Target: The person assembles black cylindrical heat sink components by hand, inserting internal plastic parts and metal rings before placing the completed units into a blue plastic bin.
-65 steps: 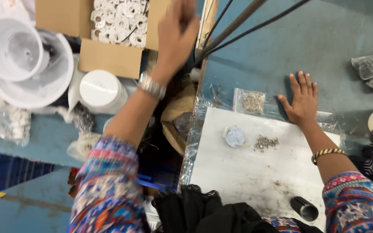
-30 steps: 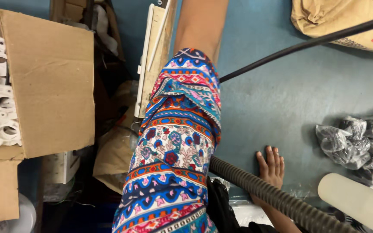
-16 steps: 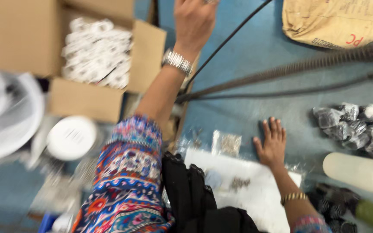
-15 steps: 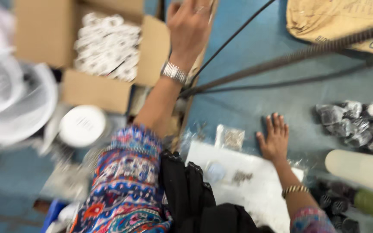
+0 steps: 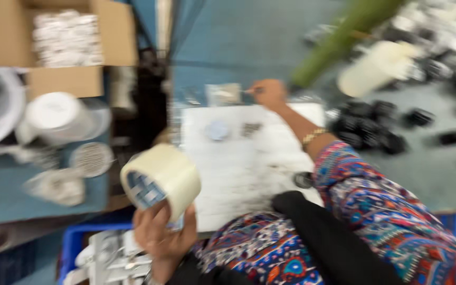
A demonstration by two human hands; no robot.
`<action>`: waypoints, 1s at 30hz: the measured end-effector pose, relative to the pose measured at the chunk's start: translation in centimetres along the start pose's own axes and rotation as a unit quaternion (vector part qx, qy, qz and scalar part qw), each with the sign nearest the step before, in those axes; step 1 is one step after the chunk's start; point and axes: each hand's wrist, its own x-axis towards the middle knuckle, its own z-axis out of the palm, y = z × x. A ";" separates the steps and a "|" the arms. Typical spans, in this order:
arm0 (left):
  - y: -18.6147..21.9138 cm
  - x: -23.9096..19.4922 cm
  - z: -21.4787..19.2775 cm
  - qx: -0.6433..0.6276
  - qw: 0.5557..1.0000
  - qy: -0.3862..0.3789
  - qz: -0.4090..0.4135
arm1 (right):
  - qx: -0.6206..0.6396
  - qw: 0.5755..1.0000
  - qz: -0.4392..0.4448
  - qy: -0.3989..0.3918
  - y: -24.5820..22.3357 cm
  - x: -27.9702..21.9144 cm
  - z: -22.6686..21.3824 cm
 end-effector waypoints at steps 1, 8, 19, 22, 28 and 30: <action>1.0 -1.9 0.0 -0.031 0.999 -0.001 0.006 | 0.084 0.996 -0.017 -0.007 -1.3 -1.0 0.1; 5.5 -14.1 8.5 -0.409 0.875 -0.089 -0.245 | 0.505 0.776 0.004 -0.378 -9.1 -15.9 -12.1; 18.9 -13.2 21.0 -0.625 0.685 -0.279 -0.250 | 0.673 0.734 -0.032 -0.089 0.9 -39.9 -29.1; 20.3 -15.5 23.4 -0.643 0.652 -0.314 -0.251 | 0.561 0.794 0.080 0.221 5.2 -46.6 -32.8; 19.9 -24.4 24.8 -0.643 0.641 -0.360 -0.214 | -0.219 0.816 0.260 0.468 22.9 -56.1 -37.3; 18.1 -27.2 24.3 -0.620 0.681 -0.332 -0.203 | -0.263 0.766 0.314 0.495 30.2 -57.0 -38.1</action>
